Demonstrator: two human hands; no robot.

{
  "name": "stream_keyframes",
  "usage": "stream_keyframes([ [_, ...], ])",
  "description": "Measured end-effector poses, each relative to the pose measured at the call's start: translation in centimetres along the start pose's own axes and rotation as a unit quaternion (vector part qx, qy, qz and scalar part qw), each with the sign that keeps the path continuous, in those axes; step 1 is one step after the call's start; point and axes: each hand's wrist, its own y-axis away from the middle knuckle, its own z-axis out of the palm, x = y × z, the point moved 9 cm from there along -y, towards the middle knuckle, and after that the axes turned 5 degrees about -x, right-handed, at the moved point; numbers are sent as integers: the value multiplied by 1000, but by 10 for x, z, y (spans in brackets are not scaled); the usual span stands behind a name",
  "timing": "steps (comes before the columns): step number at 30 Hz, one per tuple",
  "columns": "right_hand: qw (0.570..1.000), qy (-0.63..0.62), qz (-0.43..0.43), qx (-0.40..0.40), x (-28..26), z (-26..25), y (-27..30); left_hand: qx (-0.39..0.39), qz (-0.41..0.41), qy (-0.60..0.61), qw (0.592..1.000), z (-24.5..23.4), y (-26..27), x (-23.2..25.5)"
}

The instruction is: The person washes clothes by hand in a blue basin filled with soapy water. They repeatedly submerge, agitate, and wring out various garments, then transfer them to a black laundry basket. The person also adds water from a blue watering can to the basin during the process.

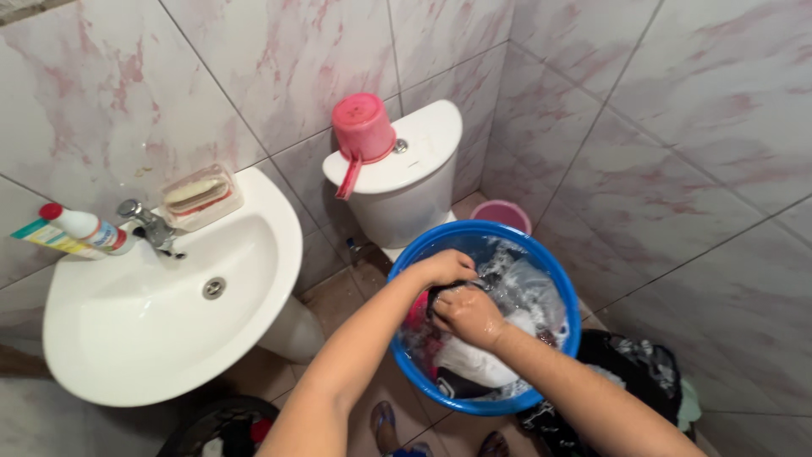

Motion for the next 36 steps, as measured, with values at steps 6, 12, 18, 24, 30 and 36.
stream_keyframes([
  [6, 967, -132, 214, -34, 86, 131, 47, 279, -20, -172, 944, -46, 183, -109],
  [12, 804, -45, 431, -406, 104, 289, 185, 144, -343, -268, 889, -10, 424, -250],
  [18, 801, -206, 510, -235, 105, 278, 170, 104, -496, -227, 832, -5, 542, -317],
  [24, 880, -267, 393, 11, 113, 109, 105, -39, -312, -149, 938, 47, 337, -271],
  [30, 814, -451, 359, 79, 67, -73, 60, 29, -33, -25, 999, 94, 127, -82],
  [36, 620, -634, 193, 419, 85, -169, 149, 183, 130, 305, 925, 25, 20, 58],
])
